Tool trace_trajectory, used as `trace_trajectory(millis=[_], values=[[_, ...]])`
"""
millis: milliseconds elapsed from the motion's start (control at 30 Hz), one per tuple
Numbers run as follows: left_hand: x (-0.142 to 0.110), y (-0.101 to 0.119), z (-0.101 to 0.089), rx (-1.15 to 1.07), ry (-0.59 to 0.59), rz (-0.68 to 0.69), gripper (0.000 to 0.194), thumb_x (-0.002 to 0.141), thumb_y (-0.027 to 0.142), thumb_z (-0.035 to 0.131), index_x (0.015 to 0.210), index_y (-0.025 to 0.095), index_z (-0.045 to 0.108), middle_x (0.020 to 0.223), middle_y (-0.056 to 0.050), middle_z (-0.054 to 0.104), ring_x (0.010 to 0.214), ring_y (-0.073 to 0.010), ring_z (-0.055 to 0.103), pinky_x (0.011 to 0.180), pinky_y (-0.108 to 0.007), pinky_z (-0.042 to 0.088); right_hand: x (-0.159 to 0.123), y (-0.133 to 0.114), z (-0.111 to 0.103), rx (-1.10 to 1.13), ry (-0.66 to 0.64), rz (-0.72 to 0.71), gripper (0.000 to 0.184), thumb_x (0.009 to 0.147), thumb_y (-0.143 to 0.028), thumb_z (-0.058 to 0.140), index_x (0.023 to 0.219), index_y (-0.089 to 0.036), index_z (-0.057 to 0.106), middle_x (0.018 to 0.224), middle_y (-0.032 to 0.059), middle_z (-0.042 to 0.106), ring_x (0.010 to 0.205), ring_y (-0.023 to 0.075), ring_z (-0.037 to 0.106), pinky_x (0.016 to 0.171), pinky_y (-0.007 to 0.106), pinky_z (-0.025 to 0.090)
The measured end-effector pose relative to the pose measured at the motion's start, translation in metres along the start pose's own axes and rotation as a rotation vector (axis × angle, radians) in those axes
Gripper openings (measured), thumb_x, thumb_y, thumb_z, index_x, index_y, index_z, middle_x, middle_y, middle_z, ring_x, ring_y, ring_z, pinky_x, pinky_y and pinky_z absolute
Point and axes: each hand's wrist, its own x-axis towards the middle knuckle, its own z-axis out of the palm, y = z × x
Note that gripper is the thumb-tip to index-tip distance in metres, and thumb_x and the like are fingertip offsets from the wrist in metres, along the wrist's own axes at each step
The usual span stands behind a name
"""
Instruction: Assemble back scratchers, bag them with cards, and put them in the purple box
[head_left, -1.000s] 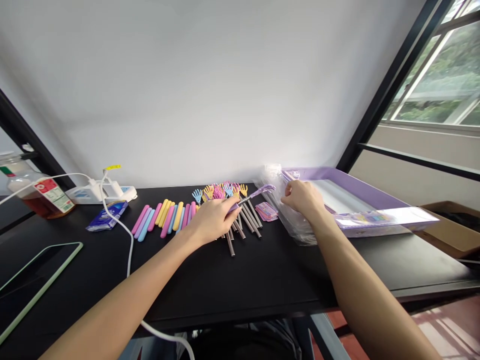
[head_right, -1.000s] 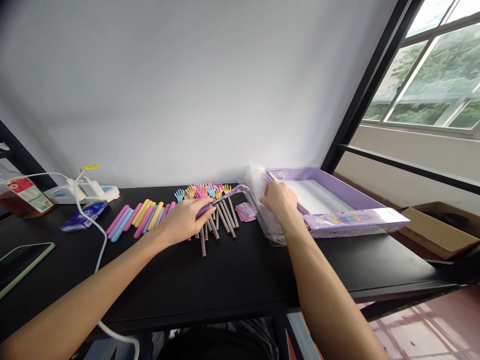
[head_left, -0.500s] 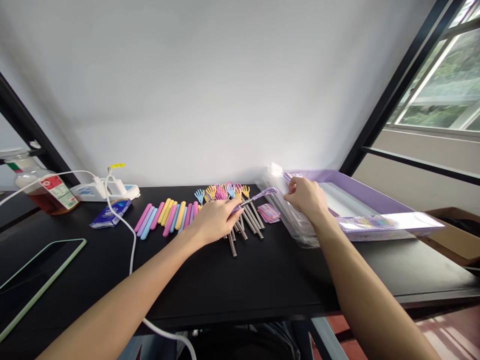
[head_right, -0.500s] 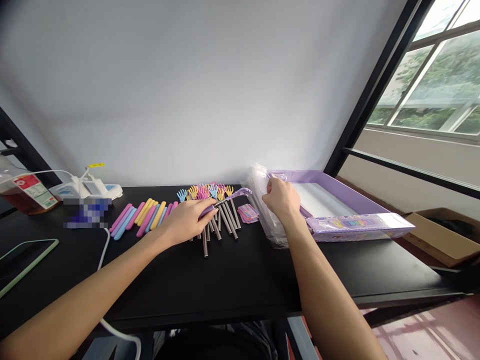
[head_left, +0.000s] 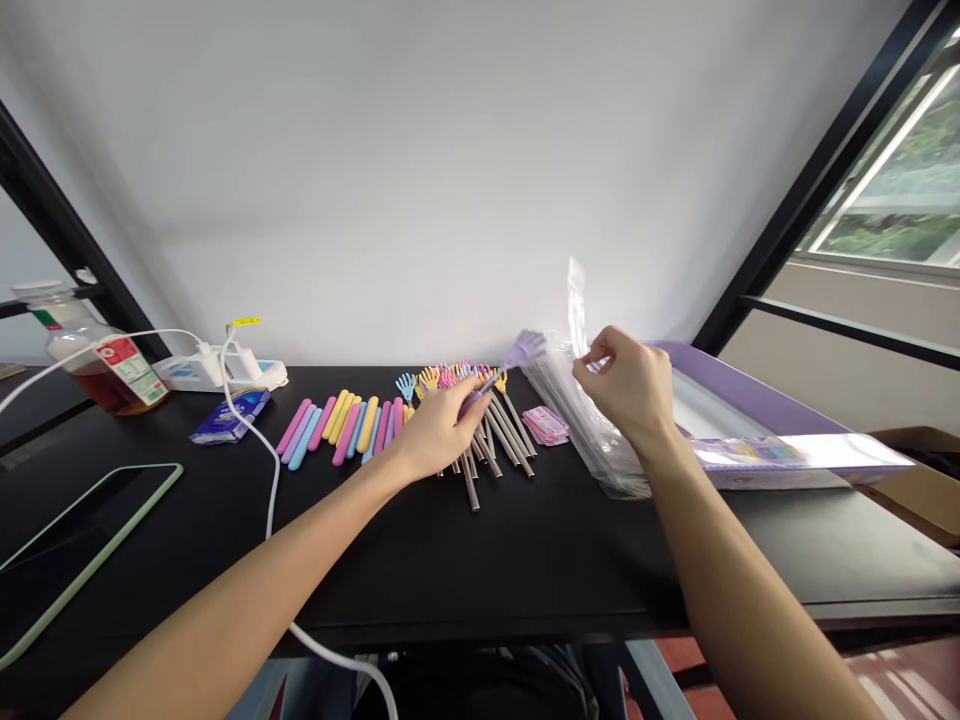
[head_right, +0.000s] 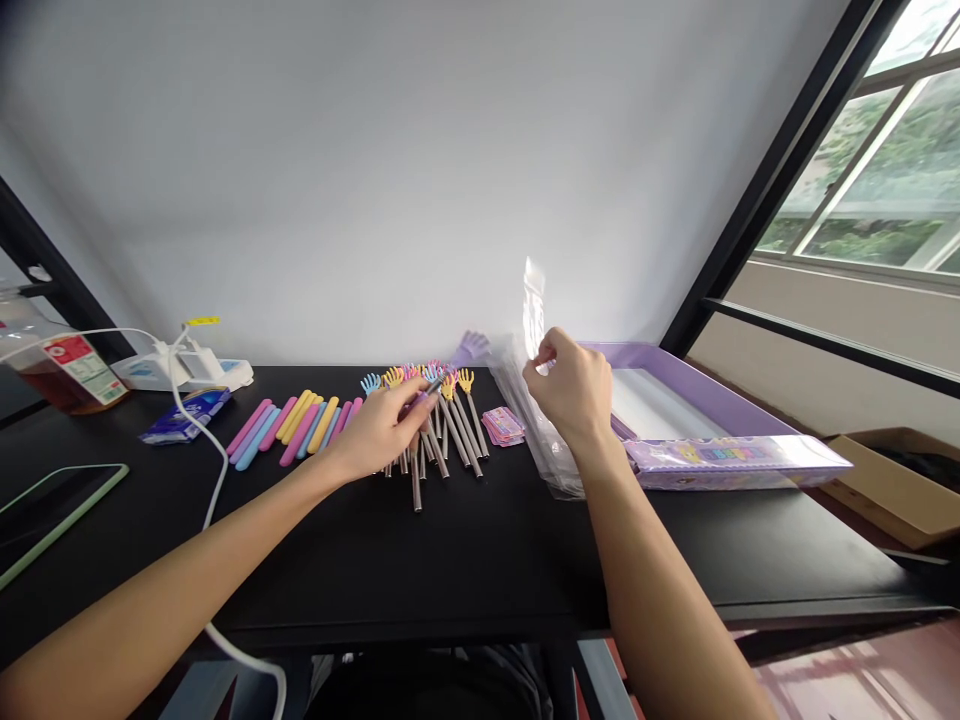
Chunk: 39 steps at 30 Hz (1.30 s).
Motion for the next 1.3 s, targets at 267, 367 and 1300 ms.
trace_trajectory(millis=[267, 367, 1300], values=[[0.0, 0.014, -0.003, -0.942, -0.094, -0.076, 0.017, 0.097, 0.036, 0.06, 0.1, 0.02, 0.064, 0.116, -0.008, 0.065, 0.107, -0.019, 0.064, 0.085, -0.032, 0.056, -0.033, -0.053, 0.019, 0.533, -0.261, -0.403, 0.02, 0.08, -0.024, 0.062, 0.066, -0.023, 0.048, 0.064, -0.0019, 0.06, 0.059, 0.0126, 0.052, 0.059, 0.027, 0.041], [0.001, 0.01, -0.005, -0.979, 0.004, -0.151, 0.017, 0.096, 0.036, 0.062, 0.099, 0.02, 0.068, 0.11, -0.008, 0.067, 0.102, -0.0183, 0.065, 0.084, -0.032, 0.057, -0.037, -0.058, 0.021, 0.632, -0.429, -0.47, 0.004, 0.084, -0.023, 0.06, 0.08, -0.022, 0.063, 0.079, 0.0001, 0.069, 0.071, 0.0144, 0.059, 0.071, 0.028, 0.046], [0.014, -0.045, -0.031, -0.563, 0.614, -0.197, 0.026, 0.084, 0.021, 0.069, 0.109, 0.017, 0.074, 0.119, -0.011, 0.072, 0.115, -0.0237, 0.067, 0.096, -0.037, 0.055, -0.015, -0.023, 0.016, 0.57, -0.572, -0.221, 0.043, 0.091, -0.058, 0.059, 0.087, -0.019, 0.075, 0.08, 0.0033, 0.067, 0.07, 0.0162, 0.053, 0.063, 0.029, 0.038]])
